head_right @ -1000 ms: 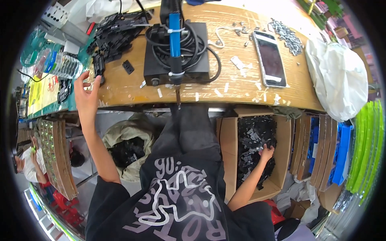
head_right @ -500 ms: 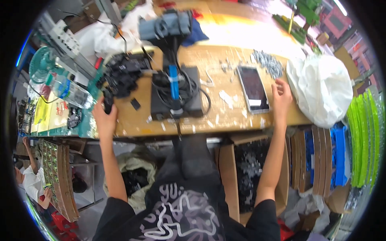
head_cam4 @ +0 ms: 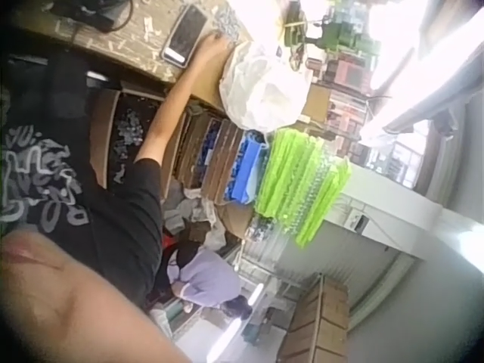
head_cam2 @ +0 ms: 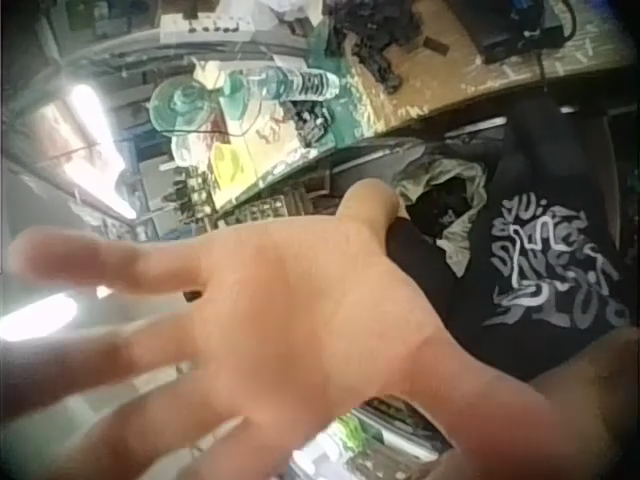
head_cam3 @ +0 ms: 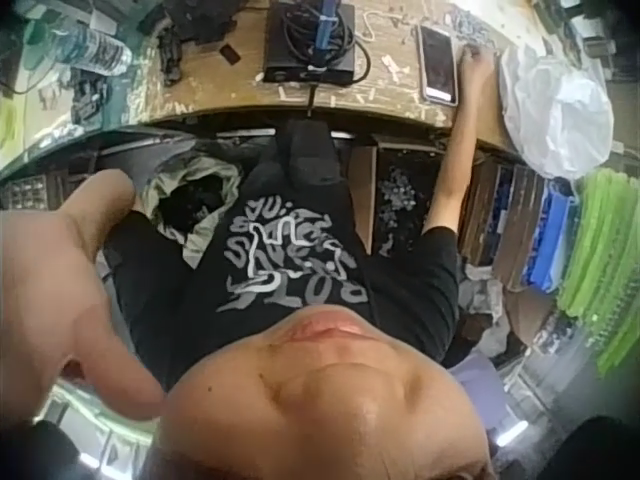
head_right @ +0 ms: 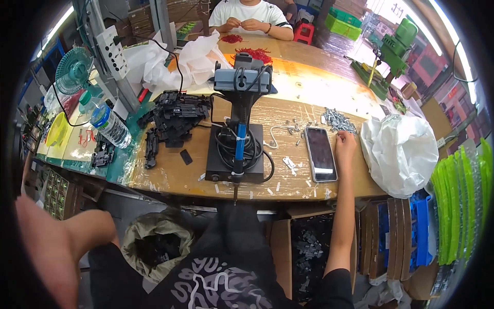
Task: The person assembles plastic casings by attaching small metal components by hand and pressing them against a mounted hot iron tip.
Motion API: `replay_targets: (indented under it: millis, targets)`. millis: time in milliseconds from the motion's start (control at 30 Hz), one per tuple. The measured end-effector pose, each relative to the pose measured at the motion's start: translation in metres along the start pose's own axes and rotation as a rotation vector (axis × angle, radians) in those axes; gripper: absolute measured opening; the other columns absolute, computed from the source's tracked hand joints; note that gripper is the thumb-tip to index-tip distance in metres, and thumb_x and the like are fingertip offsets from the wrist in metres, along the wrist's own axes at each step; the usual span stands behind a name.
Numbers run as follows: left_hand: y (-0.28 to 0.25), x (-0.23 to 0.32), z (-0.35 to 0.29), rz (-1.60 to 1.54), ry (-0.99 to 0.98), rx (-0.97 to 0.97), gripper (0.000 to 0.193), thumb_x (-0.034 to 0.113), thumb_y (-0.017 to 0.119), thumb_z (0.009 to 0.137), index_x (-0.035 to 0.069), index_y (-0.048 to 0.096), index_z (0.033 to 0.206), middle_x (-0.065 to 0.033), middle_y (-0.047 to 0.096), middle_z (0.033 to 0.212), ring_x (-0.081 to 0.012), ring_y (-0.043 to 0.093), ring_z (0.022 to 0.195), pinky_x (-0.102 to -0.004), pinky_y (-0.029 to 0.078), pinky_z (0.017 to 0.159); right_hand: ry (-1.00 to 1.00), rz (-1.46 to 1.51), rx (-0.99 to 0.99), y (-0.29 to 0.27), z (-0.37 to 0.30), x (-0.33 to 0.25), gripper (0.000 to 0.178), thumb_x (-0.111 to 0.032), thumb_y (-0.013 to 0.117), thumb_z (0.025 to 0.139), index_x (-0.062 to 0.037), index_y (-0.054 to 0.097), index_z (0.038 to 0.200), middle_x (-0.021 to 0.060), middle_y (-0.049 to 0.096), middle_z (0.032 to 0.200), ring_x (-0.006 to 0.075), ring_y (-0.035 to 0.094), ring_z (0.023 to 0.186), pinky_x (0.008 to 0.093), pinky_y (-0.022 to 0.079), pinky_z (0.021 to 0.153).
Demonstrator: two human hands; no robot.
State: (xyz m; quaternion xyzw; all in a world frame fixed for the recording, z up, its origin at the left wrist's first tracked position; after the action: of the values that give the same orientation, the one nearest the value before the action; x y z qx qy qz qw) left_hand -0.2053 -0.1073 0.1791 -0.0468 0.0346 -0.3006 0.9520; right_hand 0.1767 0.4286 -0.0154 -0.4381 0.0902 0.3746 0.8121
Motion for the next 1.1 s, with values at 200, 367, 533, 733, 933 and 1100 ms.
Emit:
replay_targets:
  millis: [200,367,533,733,933,1100]
  targets:
    - [-0.298,0.0,-0.135,0.044,0.039,0.027,0.065,0.042,0.052,0.077,-0.011,0.037,0.113,-0.027,0.039,0.118,-0.0344,0.04,0.107,-0.0469,0.025,0.094,-0.046,-0.032,0.036,-0.005,-0.003,-0.005,0.006,-0.003,0.053,0.074,-0.0002,0.058,0.078,0.0152,0.052,0.073,0.0288,0.052,0.067,0.0356,0.041,0.061]
    - [-0.206,0.017,-0.12,0.144,0.132,0.089,0.064,0.04,0.052,0.077,-0.011,0.037,0.113,-0.027,0.039,0.118,-0.0347,0.04,0.108,-0.0474,0.026,0.094,-0.077,0.02,0.047,0.006,-0.014,-0.016,0.005,-0.003,0.054,0.073,-0.0001,0.056,0.077,0.0153,0.052,0.074,0.0288,0.052,0.07,0.0361,0.041,0.063]
    - [-0.015,0.004,-0.025,0.22,0.198,0.116,0.063,0.038,0.052,0.076,-0.01,0.037,0.113,-0.0269,0.039,0.117,-0.0351,0.04,0.108,-0.0479,0.026,0.094,-0.05,0.048,0.071,-0.006,-0.019,0.006,0.005,0.0,0.054,0.072,0.0005,0.056,0.076,0.0156,0.053,0.073,0.0289,0.053,0.07,0.0353,0.042,0.063]
    - [-0.007,-0.007,-0.009,0.223,0.171,0.047,0.062,0.037,0.053,0.076,-0.01,0.037,0.114,-0.0269,0.039,0.117,-0.0354,0.039,0.109,-0.0485,0.026,0.094,-0.025,0.051,0.059,-0.002,-0.005,-0.013,0.007,-0.001,0.056,0.071,0.0011,0.057,0.078,0.0161,0.054,0.075,0.0277,0.055,0.068,0.0343,0.044,0.062]
    - [0.006,-0.008,-0.005,0.228,0.086,0.0,0.061,0.035,0.053,0.076,-0.01,0.037,0.114,-0.0268,0.039,0.117,-0.0358,0.039,0.109,-0.0491,0.026,0.094,0.003,0.062,0.009,-0.011,-0.015,-0.027,0.011,-0.003,0.06,0.071,0.0028,0.056,0.079,0.0159,0.052,0.076,0.0264,0.054,0.067,0.033,0.044,0.061]
    - [-0.033,-0.006,-0.046,0.266,0.016,-0.008,0.06,0.033,0.053,0.076,-0.01,0.037,0.114,-0.0268,0.039,0.117,-0.0361,0.039,0.11,-0.0496,0.026,0.094,0.029,0.017,0.021,-0.001,-0.02,-0.009,0.01,-0.001,0.059,0.068,0.0013,0.057,0.077,0.0153,0.053,0.074,0.0285,0.054,0.07,0.0347,0.044,0.064]
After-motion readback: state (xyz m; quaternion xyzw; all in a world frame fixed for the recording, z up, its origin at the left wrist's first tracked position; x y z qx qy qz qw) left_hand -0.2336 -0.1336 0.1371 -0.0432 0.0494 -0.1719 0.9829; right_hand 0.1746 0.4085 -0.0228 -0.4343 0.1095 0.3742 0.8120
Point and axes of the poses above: each hand's wrist, its own z-axis towards the middle knuckle, its own y-axis out of the palm, x = y × z, the point moved 3 cm from there along z, towards the middle knuckle
